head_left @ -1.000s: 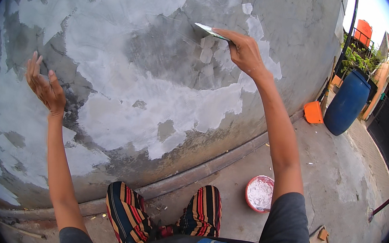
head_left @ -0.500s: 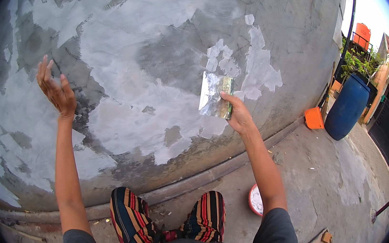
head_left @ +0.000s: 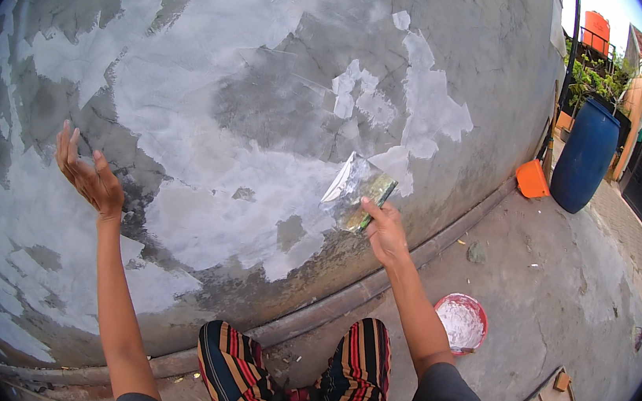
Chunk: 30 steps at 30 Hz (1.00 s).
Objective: The person applies white plaster to a concrete wall using a trowel and a smaller putty knife. They scoop plaster from a red bucket, spread it onto the wall, and smooth the surface repeatedly.
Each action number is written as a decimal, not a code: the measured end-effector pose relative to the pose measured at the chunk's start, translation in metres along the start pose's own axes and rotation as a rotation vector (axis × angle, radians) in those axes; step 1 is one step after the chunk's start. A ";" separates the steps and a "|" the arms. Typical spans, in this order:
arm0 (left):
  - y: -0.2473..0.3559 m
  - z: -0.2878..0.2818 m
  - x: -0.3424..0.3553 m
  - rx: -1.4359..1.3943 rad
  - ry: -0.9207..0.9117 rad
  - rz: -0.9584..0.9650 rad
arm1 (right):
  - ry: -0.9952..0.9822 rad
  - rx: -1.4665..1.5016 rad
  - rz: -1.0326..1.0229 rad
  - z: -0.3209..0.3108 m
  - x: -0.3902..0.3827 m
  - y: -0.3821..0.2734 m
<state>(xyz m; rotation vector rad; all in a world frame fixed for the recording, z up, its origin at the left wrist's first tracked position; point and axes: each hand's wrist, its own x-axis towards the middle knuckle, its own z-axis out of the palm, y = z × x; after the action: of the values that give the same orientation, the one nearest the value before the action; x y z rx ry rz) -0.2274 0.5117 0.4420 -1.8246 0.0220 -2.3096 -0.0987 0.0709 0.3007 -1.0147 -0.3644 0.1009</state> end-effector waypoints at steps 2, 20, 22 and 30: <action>0.002 0.001 0.001 0.007 -0.008 0.002 | 0.207 -0.330 -0.466 0.009 0.037 -0.029; -0.001 -0.002 -0.003 0.063 -0.040 0.040 | 0.127 -1.180 -1.368 0.075 0.120 -0.041; -0.004 -0.003 -0.002 0.068 -0.041 0.027 | -0.037 -1.173 -1.221 0.063 0.109 -0.075; 0.000 0.003 0.000 0.037 -0.026 0.027 | 0.043 -1.225 -1.210 0.081 0.138 -0.198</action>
<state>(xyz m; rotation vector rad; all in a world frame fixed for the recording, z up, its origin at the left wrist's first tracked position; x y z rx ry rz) -0.2245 0.5119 0.4426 -1.8244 -0.0005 -2.2532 -0.0147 0.0667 0.5408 -1.7957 -0.9958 -1.3833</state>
